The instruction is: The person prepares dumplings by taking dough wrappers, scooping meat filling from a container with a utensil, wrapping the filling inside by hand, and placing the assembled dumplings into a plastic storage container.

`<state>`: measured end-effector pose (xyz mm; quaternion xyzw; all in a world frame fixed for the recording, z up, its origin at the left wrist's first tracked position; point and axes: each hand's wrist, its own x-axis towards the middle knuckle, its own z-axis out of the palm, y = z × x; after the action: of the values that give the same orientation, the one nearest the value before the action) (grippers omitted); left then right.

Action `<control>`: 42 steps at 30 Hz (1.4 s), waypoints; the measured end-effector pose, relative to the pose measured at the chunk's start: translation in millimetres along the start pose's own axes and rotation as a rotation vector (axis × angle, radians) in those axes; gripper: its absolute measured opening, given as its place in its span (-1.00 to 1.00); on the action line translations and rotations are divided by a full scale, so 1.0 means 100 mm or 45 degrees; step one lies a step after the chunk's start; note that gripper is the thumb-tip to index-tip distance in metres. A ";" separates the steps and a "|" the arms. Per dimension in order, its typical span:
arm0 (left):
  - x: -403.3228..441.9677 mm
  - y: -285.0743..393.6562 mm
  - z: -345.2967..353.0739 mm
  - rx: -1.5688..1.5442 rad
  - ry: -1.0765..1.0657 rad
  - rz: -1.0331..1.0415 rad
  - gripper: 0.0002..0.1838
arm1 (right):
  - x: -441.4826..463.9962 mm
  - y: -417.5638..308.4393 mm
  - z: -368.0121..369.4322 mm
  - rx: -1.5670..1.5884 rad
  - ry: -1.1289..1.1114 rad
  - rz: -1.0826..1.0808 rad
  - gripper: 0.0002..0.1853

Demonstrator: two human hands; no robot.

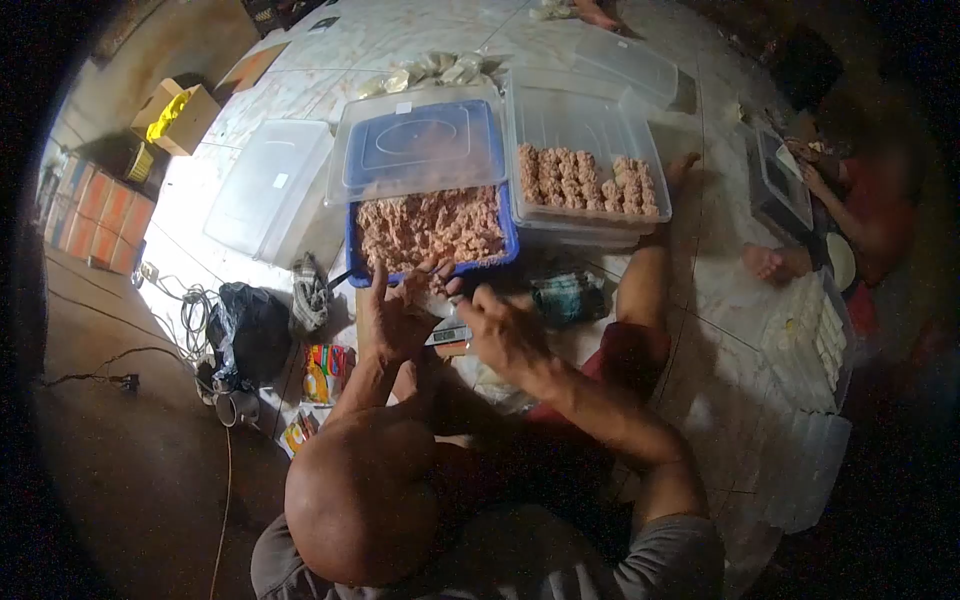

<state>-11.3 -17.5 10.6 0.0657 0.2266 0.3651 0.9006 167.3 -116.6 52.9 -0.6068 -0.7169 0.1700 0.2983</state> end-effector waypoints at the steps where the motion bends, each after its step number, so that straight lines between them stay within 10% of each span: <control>1: 0.01 -0.02 -0.12 -0.070 -0.071 -0.011 -0.14 | -0.12 0.14 0.24 -0.081 -0.044 -0.009 -0.83; 9: -0.11 0.11 0.21 -0.044 -0.141 0.232 -0.21 | -0.14 0.02 -0.03 -0.050 0.185 -0.030 -0.83; 12: -0.01 0.26 -0.09 -0.204 -0.457 -0.188 -0.15 | -0.03 -0.07 -0.22 0.033 0.307 -0.038 -0.84; 16: -0.01 0.02 -0.03 0.066 -0.026 -0.141 -0.05 | -0.07 -0.10 0.07 0.042 0.265 0.105 -0.83; 25: 0.08 -0.10 -0.20 -0.063 -0.266 -0.021 -0.01 | -0.17 -0.28 0.48 0.065 0.052 0.218 -0.84; 27: 0.13 -0.05 -0.37 -0.071 0.085 0.018 0.02 | -0.14 -0.27 0.27 0.041 -0.035 0.218 -0.84; 31: 0.04 0.01 -0.30 -0.317 -0.430 -0.251 0.03 | -0.21 -0.11 0.24 -0.054 -0.136 0.058 -0.76; 35: 0.02 0.02 -0.24 -0.198 0.063 -0.173 0.03 | -0.13 -0.09 0.07 0.008 -0.045 0.077 -0.83; 42: 0.11 -0.05 -0.20 -0.187 -0.164 -0.125 -0.06 | -0.12 -0.13 0.11 -0.135 0.219 -0.040 -0.91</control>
<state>-10.4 -14.6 -12.3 0.0118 0.1438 0.3310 0.9325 151.8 -129.8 49.8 -0.6228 -0.7060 0.0744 0.3289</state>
